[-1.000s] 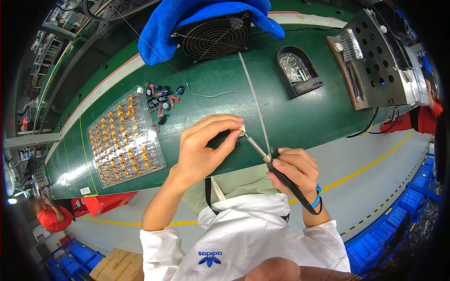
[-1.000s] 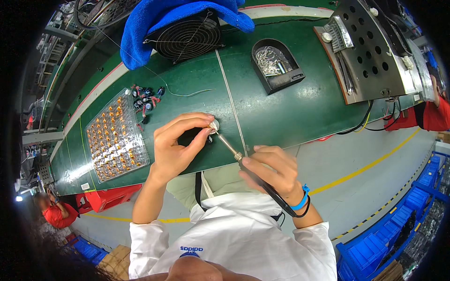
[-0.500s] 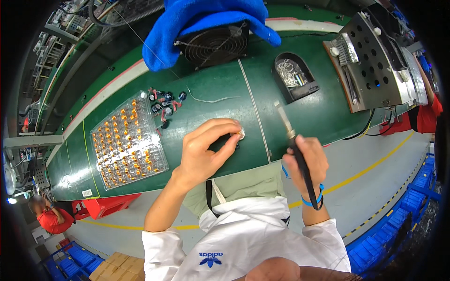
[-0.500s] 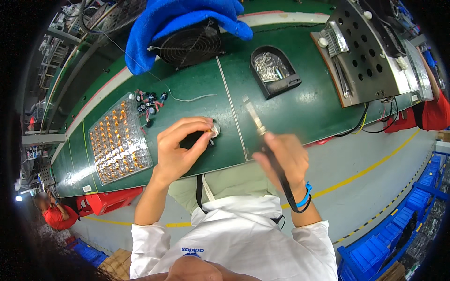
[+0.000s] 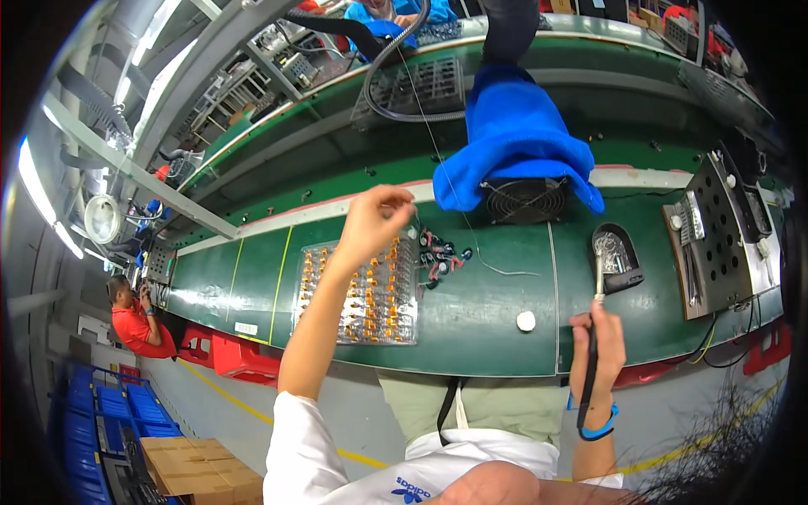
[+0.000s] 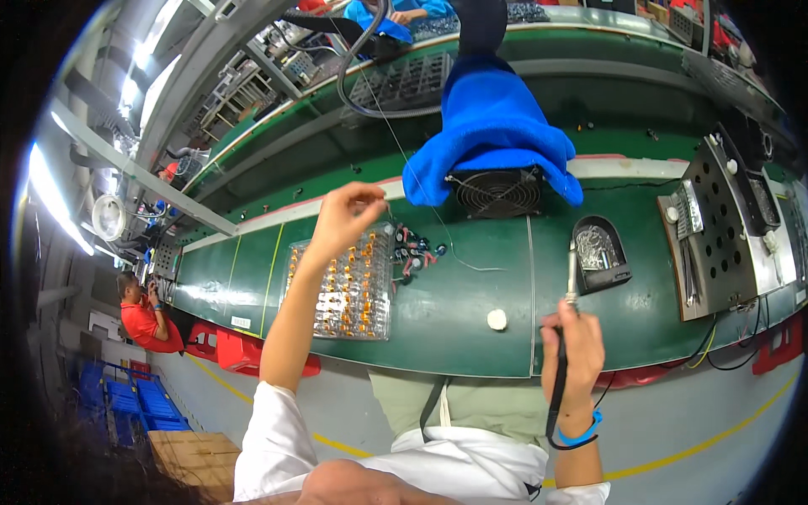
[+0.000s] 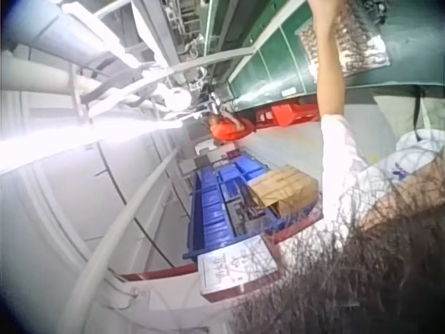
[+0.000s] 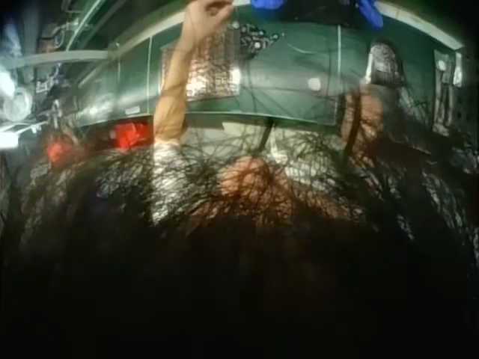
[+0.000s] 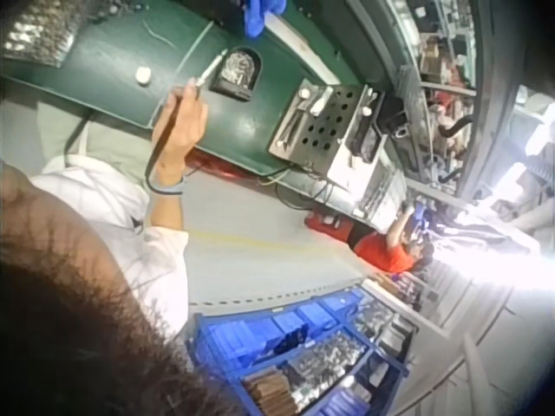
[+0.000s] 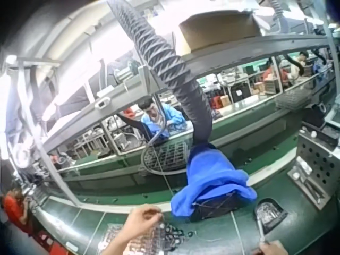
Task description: Soldering small electronic components onto a circular base at an industrial workstation.
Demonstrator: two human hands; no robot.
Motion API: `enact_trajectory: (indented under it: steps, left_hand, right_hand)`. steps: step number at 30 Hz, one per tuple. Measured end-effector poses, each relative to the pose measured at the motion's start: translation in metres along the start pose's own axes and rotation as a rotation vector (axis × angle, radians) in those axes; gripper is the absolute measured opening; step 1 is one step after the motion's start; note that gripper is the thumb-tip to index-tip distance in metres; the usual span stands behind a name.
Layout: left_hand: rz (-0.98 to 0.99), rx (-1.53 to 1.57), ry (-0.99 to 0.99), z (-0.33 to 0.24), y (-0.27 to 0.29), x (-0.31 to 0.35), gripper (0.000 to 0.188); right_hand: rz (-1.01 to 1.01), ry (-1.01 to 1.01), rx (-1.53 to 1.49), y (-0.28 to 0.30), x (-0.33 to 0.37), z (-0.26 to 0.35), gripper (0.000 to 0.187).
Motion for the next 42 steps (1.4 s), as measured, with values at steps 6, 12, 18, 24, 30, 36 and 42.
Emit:
enact_trajectory:
  steps: [6,12,18,24,30,36,42]
  left_hand:
    - [-0.244,-0.611,-0.157,0.145,0.044,-0.062,0.027]
    - [-0.162,-0.605,0.209,0.209,0.048,-0.052,0.023]
    - [-0.195,-0.286,0.063,0.107,0.06,-0.041,0.016]
    - [-0.212,0.136,-0.046,-0.037,0.037,0.025,0.014]
    - [-0.022,0.333,-0.162,-0.108,-0.06,0.085,0.015]
    - [0.129,0.222,-0.329,-0.129,-0.112,0.082,0.017]
    - [0.128,0.163,-0.305,-0.138,-0.113,0.081,0.018]
  right_hand:
    - [-0.031,0.128,0.043,-0.014,-0.003,0.012,0.046]
    - [-0.046,0.13,0.057,-0.017,0.0,0.013,0.047]
    - [-0.081,0.126,0.023,-0.008,0.002,0.012,0.044]
    - [-0.033,0.065,-0.012,-0.009,0.01,0.0,0.044]
    - [0.015,0.096,-0.055,-0.013,0.013,0.015,0.042]
    - [0.062,0.133,-0.02,-0.014,0.012,0.02,0.043]
    - [0.075,0.151,-0.031,-0.018,0.019,0.021,0.06]
Point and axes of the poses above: each hand's wrist, its own x-axis away from the middle knuckle, its own y-axis out of the back of the hand, z = x × y, the point moved 6 cm from there along -x, towards the middle knuckle, and after that the axes turned 15 degrees about -y, right-handed, at the moved point
